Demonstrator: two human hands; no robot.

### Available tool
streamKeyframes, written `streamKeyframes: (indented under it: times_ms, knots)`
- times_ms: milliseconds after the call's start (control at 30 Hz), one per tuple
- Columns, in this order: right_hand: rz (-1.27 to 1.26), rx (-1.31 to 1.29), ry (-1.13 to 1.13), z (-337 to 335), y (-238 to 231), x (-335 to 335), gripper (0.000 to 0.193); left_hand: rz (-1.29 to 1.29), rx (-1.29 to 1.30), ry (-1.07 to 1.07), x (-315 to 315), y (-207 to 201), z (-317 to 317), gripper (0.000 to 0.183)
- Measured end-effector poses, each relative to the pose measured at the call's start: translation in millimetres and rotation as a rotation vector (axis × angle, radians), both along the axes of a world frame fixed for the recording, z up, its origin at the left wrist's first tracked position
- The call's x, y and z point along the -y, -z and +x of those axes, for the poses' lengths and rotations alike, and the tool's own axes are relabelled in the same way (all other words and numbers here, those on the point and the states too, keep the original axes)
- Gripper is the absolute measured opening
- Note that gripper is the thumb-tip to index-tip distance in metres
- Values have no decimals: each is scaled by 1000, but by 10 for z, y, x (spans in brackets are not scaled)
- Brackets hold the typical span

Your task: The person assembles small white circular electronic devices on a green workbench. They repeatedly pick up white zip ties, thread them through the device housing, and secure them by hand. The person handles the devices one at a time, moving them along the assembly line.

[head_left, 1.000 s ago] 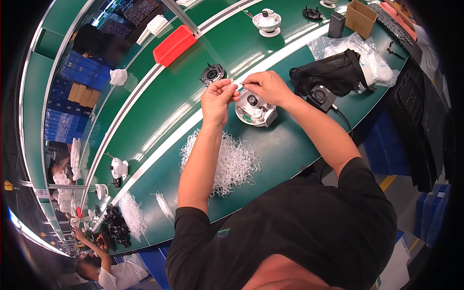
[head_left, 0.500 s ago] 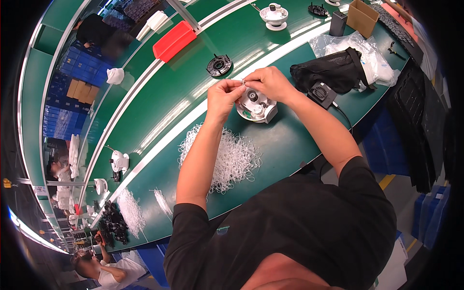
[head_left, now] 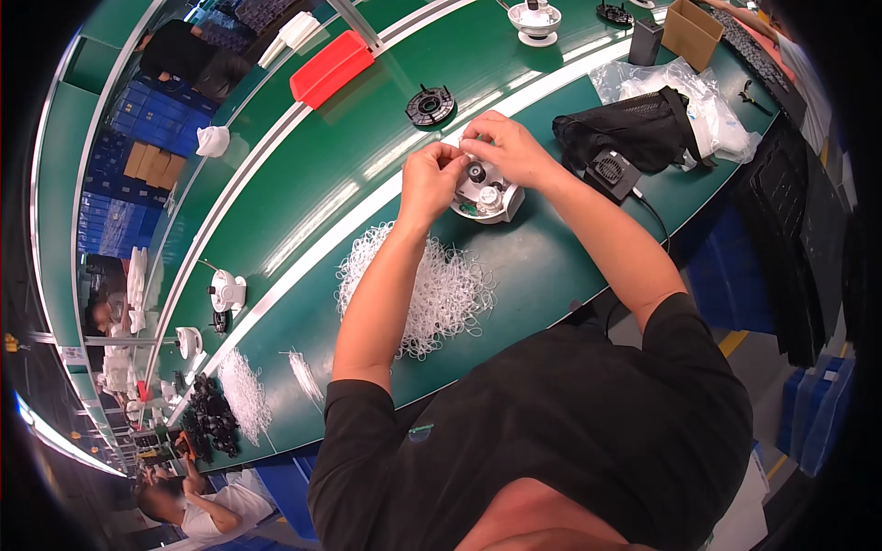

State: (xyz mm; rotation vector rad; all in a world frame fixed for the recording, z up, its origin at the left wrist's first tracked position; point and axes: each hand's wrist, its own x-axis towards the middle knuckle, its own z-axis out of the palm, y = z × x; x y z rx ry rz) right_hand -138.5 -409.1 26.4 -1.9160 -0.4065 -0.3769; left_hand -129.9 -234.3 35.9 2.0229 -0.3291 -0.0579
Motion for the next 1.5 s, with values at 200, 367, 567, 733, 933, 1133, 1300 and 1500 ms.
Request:
streamKeyframes:
  times_ms: [200,367,567,733,933,1133,1300,1500]
  knots:
    - [626,-489,-99,60,52,11,19,368,515,40,-13,101,-19,9]
    - [288,-356,-85,131,216,258,23,420,553,47,-22,68,-55,11]
    - [-295,-135,-130,-27,-24,269,23,396,547,20,-43,121,-79,8]
    - [-519,82,-141,-12,-74,276,22,363,574,-5,-19,130,-64,6]
    - [-541,-100,-175,-22,-168,228,23,300,587,-63,-51,170,-51,6]
    - [166,-174,-27,50,142,293,34,392,442,-52,-396,360,52,28]
    - [446,-329,191,161,633,330,34,-139,-410,145,-526,259,95,31]
    - [126,-171,152,94,698,218,30,-429,-350,-250,-829,223,760,29]
